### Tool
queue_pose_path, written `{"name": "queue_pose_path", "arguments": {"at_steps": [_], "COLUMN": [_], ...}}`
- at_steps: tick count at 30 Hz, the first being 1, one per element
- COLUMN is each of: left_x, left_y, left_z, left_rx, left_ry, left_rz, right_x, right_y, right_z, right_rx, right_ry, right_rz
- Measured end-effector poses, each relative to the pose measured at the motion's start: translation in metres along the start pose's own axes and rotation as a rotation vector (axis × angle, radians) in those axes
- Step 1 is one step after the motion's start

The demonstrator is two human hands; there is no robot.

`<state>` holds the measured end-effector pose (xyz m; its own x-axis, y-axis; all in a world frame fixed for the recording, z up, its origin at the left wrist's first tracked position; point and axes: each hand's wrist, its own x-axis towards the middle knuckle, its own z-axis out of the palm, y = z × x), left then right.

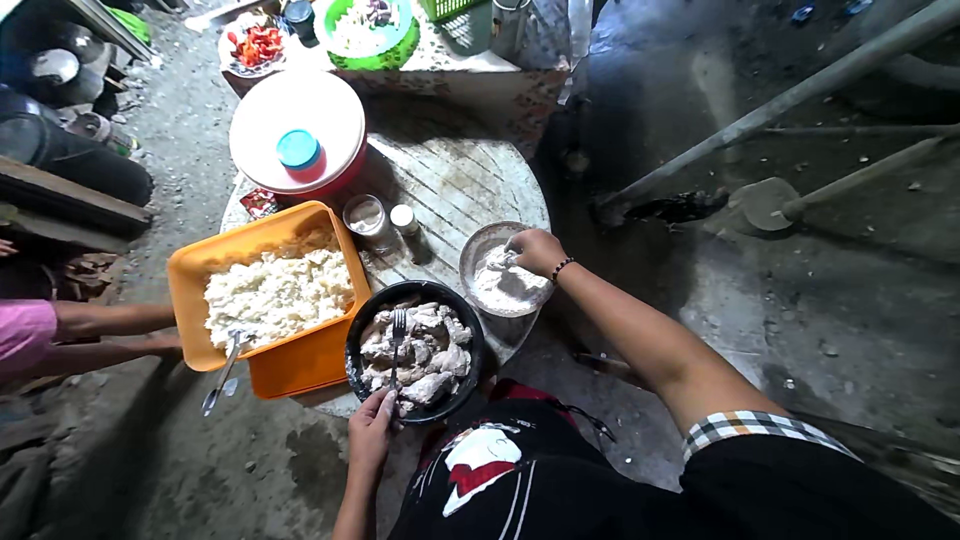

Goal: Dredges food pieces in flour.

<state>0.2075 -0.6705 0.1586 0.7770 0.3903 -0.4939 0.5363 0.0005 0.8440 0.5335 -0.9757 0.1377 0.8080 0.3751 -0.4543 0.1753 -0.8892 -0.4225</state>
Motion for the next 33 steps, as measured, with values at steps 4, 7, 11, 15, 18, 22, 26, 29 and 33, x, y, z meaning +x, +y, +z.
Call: {"name": "queue_pose_path", "arguments": {"at_steps": [4, 7, 11, 15, 18, 22, 26, 29, 33], "left_x": [0.001, 0.001, 0.0, 0.0, -0.001, -0.001, -0.001, -0.001, -0.001], "left_y": [-0.002, -0.005, -0.006, -0.007, -0.008, -0.009, -0.009, -0.009, -0.009], "left_z": [-0.001, -0.003, -0.002, -0.003, -0.003, -0.004, -0.005, -0.008, -0.012], "left_rx": [0.022, 0.056, 0.051, 0.036, 0.033, 0.033, 0.023, 0.012, 0.018], "left_ry": [-0.01, -0.019, -0.009, -0.008, -0.005, 0.001, 0.0, 0.003, 0.016], "left_rz": [0.007, 0.004, -0.007, 0.002, -0.012, -0.014, -0.014, -0.026, -0.024], "right_x": [0.0, 0.004, 0.018, 0.025, 0.028, 0.029, 0.023, 0.01, -0.003], "right_y": [0.002, 0.005, 0.019, 0.026, 0.036, 0.053, 0.062, 0.048, 0.026], "right_z": [-0.004, -0.002, 0.002, 0.007, 0.018, 0.032, 0.036, 0.029, 0.035], "right_rx": [0.0, -0.013, 0.136, 0.305, 0.363, 0.221, 0.114, 0.019, 0.011], "right_ry": [-0.005, -0.014, 0.076, 0.163, 0.187, 0.213, 0.233, 0.237, 0.316], "right_rz": [-0.014, -0.012, -0.081, -0.121, -0.057, -0.005, -0.025, 0.031, -0.046]}}
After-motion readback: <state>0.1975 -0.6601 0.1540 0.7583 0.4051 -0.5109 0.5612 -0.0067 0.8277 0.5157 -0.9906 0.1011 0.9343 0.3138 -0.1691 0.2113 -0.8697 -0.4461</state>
